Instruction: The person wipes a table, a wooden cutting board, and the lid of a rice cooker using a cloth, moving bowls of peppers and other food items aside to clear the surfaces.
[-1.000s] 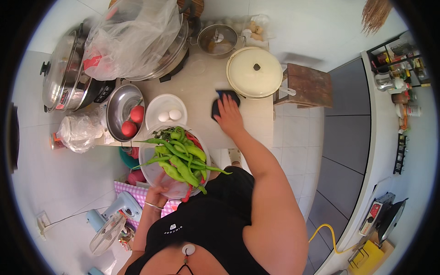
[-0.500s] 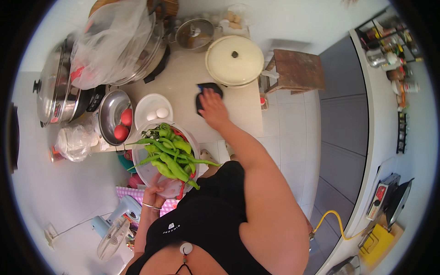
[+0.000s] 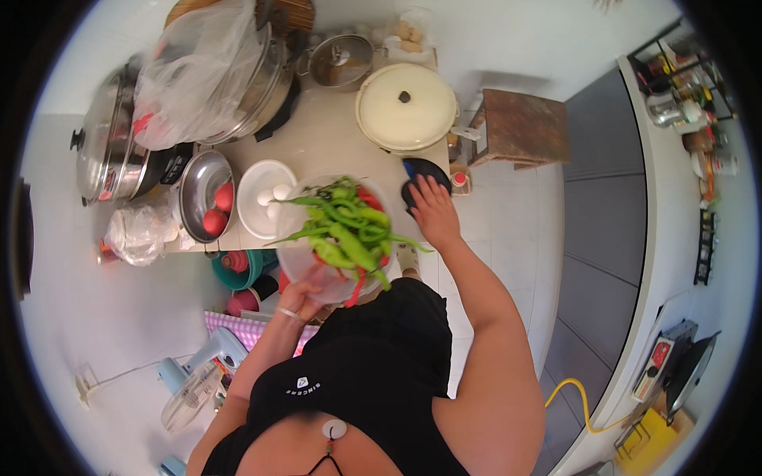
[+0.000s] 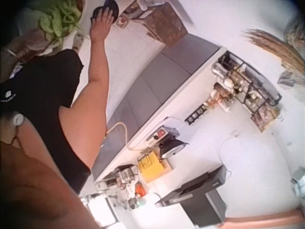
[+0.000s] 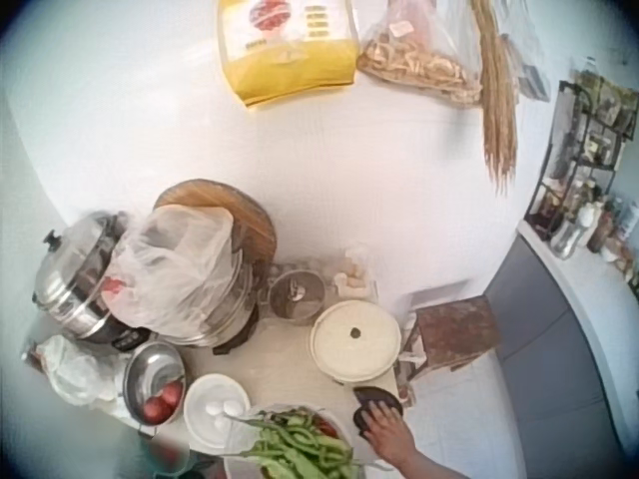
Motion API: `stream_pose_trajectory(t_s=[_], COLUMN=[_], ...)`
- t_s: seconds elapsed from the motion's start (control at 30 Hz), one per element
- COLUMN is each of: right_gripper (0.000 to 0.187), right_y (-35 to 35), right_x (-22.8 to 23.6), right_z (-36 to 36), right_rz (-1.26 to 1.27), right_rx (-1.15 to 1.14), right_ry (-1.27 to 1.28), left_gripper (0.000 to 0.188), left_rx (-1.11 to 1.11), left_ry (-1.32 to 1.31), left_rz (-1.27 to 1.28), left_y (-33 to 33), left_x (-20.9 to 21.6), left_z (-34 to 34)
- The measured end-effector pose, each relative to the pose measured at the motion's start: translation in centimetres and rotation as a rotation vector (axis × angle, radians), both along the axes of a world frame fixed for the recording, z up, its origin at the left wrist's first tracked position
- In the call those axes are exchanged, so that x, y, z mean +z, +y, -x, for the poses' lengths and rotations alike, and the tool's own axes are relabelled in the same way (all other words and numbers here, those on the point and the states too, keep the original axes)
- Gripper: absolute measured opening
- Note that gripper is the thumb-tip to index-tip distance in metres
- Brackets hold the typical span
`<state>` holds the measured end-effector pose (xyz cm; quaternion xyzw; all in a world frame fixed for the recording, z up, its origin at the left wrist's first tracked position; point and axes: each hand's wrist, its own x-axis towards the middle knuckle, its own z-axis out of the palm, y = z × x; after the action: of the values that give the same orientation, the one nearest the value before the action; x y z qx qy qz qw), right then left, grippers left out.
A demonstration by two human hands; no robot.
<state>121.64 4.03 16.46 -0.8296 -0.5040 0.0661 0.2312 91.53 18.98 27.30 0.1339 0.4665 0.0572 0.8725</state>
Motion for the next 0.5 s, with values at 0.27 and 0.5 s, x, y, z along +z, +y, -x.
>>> stream_pose_trajectory(t_s=[0.27,0.5], right_gripper=[0.042,0.042], right_y=[-4.4,-6.0], right_x=[-2.1,-2.7], right_z=[3.0,5.5], right_rz=[-0.04,-0.061], right_rx=[-0.105,-0.07], right_ry=[0.026,-0.01], left_gripper=[0.091,0.08], left_rx=[0.067,-0.028], left_ry=[0.022,-0.064], left_rz=[0.017,-0.054], left_y=[-0.6,0.8], left_x=[-5.7,-7.6], left_z=[-6.5,-7.5])
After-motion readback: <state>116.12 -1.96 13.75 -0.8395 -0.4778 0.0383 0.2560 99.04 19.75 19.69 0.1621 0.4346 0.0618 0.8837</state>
